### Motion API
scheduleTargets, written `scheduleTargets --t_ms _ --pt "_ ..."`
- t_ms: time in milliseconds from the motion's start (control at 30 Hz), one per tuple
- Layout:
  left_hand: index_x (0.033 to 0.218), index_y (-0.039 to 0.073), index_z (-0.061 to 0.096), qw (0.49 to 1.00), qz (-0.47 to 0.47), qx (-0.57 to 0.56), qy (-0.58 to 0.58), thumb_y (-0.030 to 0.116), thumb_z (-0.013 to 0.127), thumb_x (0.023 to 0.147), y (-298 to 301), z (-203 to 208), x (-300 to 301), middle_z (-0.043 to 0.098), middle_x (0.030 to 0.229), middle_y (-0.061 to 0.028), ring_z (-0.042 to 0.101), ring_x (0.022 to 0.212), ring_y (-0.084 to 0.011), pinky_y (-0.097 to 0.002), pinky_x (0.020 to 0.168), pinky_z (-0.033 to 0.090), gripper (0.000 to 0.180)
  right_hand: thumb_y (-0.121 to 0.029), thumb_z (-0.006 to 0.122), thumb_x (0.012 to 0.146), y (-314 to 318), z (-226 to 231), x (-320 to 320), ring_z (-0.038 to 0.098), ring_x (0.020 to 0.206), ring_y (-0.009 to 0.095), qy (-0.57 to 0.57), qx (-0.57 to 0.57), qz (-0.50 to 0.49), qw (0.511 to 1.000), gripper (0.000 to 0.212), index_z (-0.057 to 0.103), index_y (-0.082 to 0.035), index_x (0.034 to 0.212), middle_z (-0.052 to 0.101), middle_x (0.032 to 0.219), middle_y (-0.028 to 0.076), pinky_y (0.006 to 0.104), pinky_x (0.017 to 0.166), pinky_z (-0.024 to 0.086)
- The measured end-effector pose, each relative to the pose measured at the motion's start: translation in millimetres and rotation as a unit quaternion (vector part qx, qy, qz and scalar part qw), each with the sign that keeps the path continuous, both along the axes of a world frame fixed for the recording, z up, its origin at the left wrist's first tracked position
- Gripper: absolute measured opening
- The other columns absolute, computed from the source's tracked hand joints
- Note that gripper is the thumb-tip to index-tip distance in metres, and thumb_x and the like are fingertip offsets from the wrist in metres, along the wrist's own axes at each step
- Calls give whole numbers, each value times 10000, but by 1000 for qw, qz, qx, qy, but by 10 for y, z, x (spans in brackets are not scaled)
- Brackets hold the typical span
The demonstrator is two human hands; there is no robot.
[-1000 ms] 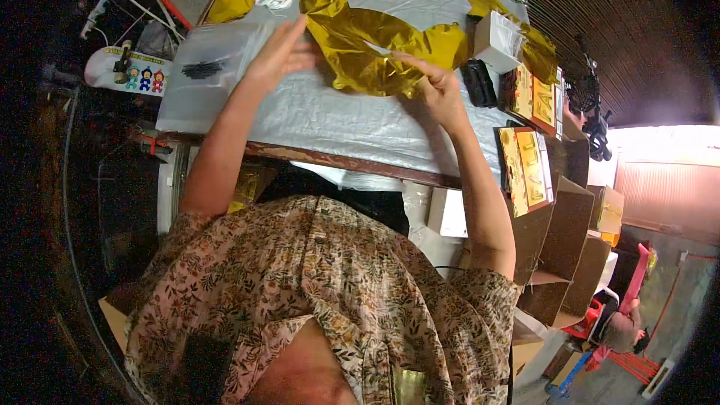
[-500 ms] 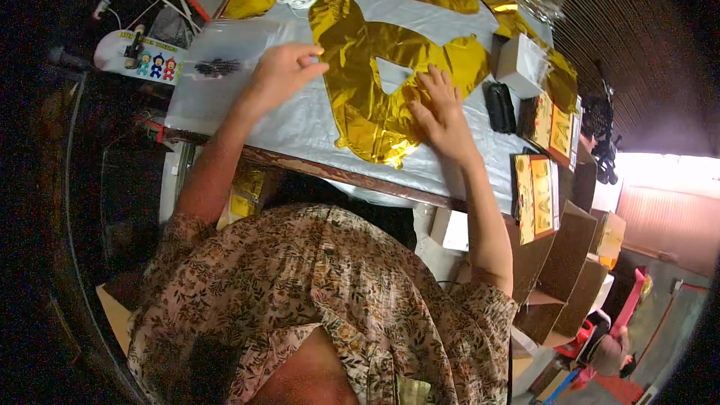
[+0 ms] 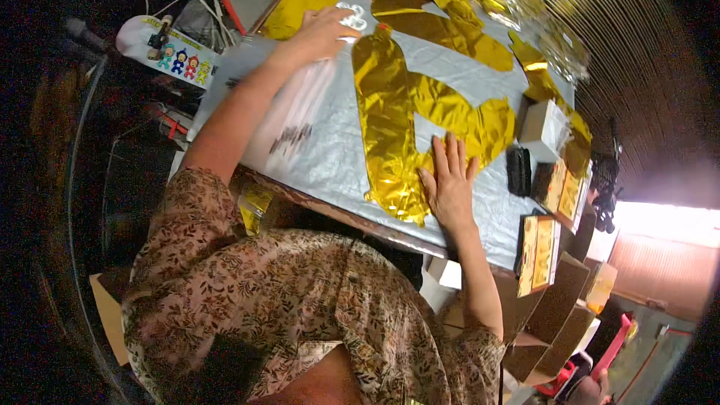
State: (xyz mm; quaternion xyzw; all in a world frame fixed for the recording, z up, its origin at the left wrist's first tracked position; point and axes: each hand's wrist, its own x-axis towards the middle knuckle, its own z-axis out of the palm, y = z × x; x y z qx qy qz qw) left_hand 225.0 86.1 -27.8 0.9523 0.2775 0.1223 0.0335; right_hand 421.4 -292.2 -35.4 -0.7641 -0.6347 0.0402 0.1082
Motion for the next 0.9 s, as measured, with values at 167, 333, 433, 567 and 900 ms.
scheduleTargets --t_ms 167,333,433,567,900 --pt "1208 204 758 999 8 -23 -33 212 684 906 7 38 -93 507 1517 -118 449 1383 -312 -502 1110 340 311 -287 561 1032 -52 107 -59 200 1558 373 22 -11 -14 1000 620 364 -82 1582 253 1677 176 547 1245 87" --pt "1128 142 779 975 -52 -42 -213 236 719 869 773 14 -591 699 1241 -144 641 1165 -359 -437 1030 486 283 -293 566 1037 11 189 -5 211 1548 395 46 -1 -4 999 607 381 -79 1574 263 1672 183 573 1238 101" --pt "1100 118 788 982 63 -88 -154 293 764 837 975 183 -1019 726 1169 -145 667 1119 -329 -423 1004 502 317 -273 584 1032 319 390 27 253 1530 407 76 54 11 996 600 390 -75 1565 297 1656 191 569 1235 142" --pt "1149 75 771 983 20 -148 -108 271 832 812 1089 42 -1185 702 1178 -127 649 1136 -295 -370 983 496 394 -213 590 1028 1168 717 -114 367 1481 391 140 123 71 980 532 450 -33 1509 417 1582 213 466 1222 267" --pt "1002 89 809 957 46 -239 -158 342 824 799 1226 -101 -1073 751 912 -99 708 887 -248 -358 825 531 325 -128 600 1010 3301 573 -457 668 1163 256 185 76 241 950 441 540 0 1427 671 1312 219 357 987 502"
